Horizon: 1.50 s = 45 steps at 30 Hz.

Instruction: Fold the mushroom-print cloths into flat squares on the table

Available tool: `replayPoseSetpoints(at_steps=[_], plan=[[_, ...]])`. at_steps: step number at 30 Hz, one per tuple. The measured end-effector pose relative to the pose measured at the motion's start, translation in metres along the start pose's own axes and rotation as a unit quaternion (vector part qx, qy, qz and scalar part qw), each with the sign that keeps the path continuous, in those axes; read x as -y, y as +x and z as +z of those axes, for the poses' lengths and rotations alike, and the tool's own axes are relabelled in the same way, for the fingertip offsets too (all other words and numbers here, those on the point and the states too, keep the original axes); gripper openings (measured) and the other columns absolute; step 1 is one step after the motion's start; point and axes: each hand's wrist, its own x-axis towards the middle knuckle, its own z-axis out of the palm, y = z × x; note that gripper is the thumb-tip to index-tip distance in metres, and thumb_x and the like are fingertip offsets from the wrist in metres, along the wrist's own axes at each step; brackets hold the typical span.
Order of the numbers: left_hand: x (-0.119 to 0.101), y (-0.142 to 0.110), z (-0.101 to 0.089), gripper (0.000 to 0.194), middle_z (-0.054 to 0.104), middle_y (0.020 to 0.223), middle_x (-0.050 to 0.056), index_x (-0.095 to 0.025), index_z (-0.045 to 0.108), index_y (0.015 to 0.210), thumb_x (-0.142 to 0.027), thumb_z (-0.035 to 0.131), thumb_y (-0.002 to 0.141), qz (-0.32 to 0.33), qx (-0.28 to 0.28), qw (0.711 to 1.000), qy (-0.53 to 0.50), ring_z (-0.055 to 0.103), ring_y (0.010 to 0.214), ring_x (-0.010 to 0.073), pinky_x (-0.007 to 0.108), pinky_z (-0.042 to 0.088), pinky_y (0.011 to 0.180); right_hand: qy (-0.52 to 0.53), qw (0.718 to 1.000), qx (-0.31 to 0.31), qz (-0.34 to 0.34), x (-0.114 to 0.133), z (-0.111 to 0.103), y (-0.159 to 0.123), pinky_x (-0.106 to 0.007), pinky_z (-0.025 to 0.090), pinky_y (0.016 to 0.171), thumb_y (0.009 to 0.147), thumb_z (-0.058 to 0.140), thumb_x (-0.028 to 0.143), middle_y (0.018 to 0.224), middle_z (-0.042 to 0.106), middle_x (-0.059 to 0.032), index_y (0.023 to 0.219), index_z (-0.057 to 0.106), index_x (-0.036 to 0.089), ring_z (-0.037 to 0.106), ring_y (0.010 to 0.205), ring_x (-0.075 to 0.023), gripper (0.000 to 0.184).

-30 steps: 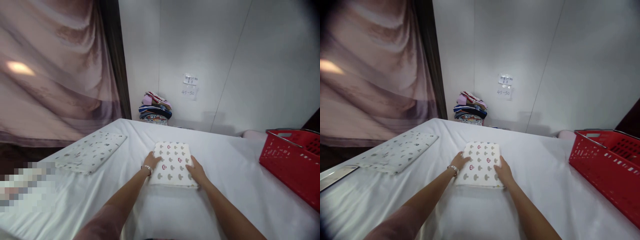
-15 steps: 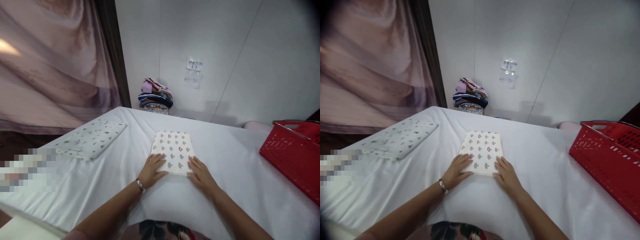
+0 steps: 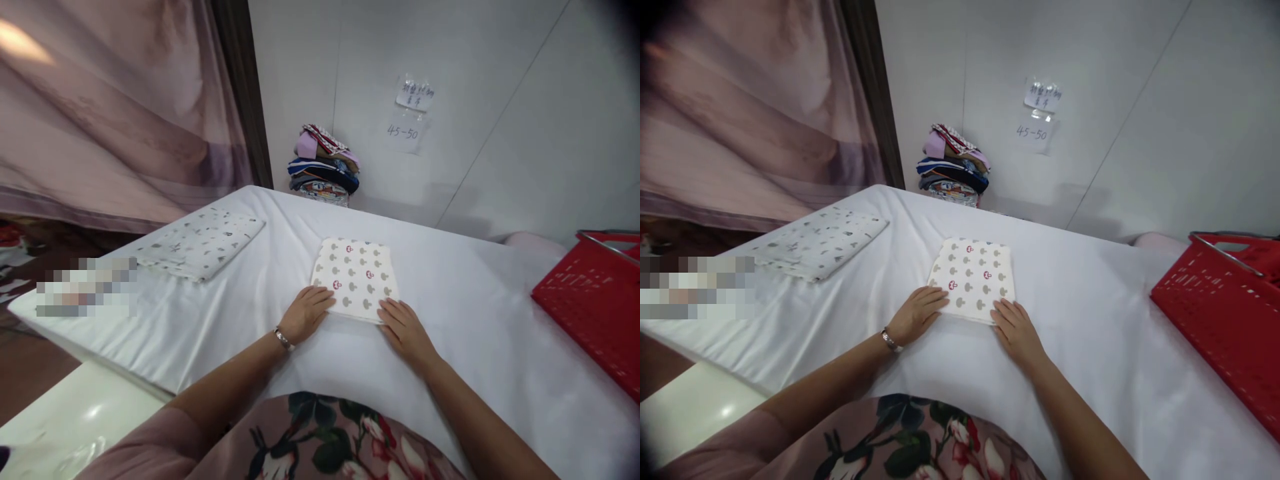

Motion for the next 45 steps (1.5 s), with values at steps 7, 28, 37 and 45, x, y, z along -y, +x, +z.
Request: replayPoseSetpoints(at_steps=[7, 28, 37, 45], plan=[[0.0, 0.0, 0.002, 0.029, 0.059, 0.115, 0.002, -0.021, 0.057, 0.109, -0.017, 0.04, 0.085, -0.012, -0.016, 1.0, -0.004, 0.047, 0.112, 0.0193, 0.039, 0.037, 0.093, 0.021, 0.999, -0.028, 0.009, 0.0, 0.002, 0.0, -0.043, 0.036, 0.097, 0.088, 0.04, 0.017, 0.119, 0.056, -0.0067, 0.116, 0.053, 0.021, 0.045, 0.117, -0.0194, 0.031], [-0.028, 0.039, 0.004, 0.042, 0.04, 0.135, 0.009, -0.019, 0.046, 0.121, -0.04, 0.043, 0.085, -0.066, 0.009, 0.998, 0.018, 0.029, 0.127, 0.0248, 0.049, 0.022, 0.103, 0.063, 0.996, 0.034, 0.062, 0.028, -0.015, 0.051, -0.043, 0.027, 0.104, 0.088, 0.035, 0.026, 0.133, 0.042, -0.007, 0.123, 0.047, 0.02, 0.03, 0.127, -0.0209, 0.037], [-0.033, 0.033, 0.031, 0.052, 0.04, 0.135, 0.009, -0.019, 0.038, 0.13, -0.047, 0.036, 0.086, -0.067, 0.034, 0.995, 0.071, 0.03, 0.127, 0.0275, 0.052, 0.021, 0.103, 0.014, 0.978, 0.136, 0.155, 0.007, 0.023, 0.054, -0.047, 0.021, 0.104, 0.087, 0.031, 0.05, 0.14, 0.029, -0.0127, 0.13, 0.039, 0.015, 0.019, 0.131, -0.0266, 0.056], [-0.033, 0.036, 0.031, 0.052, 0.041, 0.134, 0.011, -0.018, 0.038, 0.13, -0.044, 0.038, 0.085, -0.07, 0.038, 0.994, 0.07, 0.029, 0.127, 0.0289, 0.054, 0.02, 0.103, 0.044, 0.978, 0.091, 0.182, 0.018, 0.01, 0.118, -0.045, 0.017, 0.104, 0.088, 0.026, 0.052, 0.143, 0.022, -0.0134, 0.134, 0.03, 0.013, 0.012, 0.133, -0.0255, 0.061]])
